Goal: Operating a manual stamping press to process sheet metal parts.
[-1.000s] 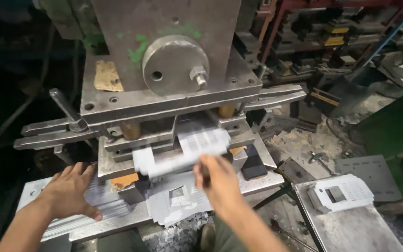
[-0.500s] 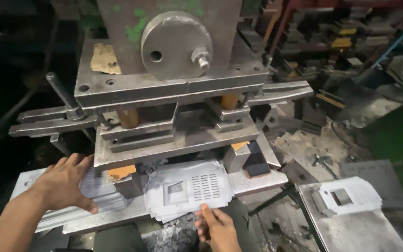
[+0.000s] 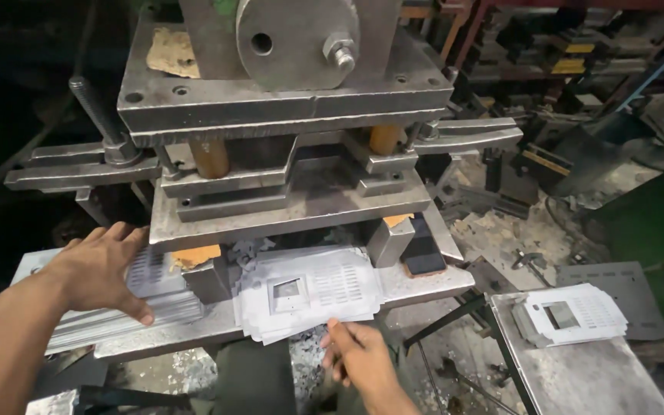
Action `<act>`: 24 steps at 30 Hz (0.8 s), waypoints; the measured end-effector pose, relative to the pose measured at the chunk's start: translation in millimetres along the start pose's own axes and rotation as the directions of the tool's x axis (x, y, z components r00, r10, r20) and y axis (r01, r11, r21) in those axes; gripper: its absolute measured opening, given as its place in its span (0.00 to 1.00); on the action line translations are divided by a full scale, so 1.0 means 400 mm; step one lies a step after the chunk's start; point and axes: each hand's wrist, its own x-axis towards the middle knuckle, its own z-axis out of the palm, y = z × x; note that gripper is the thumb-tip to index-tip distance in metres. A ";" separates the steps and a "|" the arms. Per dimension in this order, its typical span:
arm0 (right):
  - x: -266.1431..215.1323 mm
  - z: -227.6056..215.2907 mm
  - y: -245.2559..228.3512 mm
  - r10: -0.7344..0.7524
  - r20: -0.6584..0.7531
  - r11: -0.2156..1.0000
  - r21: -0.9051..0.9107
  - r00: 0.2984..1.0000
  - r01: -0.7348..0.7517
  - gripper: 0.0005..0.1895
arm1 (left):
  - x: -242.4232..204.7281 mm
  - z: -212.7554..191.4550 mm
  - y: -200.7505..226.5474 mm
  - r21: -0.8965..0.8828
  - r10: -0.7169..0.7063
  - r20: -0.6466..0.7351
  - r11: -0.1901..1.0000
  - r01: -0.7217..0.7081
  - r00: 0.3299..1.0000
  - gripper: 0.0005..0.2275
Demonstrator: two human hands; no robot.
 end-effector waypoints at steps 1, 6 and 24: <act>0.001 0.000 0.022 -0.006 0.055 1.000 -0.005 0.998 0.006 0.23 | -0.011 -0.003 0.001 0.001 0.001 0.003 1.000 -0.001 1.000 0.66; 0.017 -0.009 0.175 0.068 0.106 0.998 -0.009 0.992 -0.068 0.22 | -0.003 -0.005 0.005 0.023 0.002 0.012 1.000 -0.003 1.000 0.66; 0.113 -0.017 0.375 0.004 0.172 0.996 0.092 0.985 -0.020 0.16 | -0.152 0.131 -0.053 -0.009 0.084 -0.517 0.995 -0.104 0.852 0.29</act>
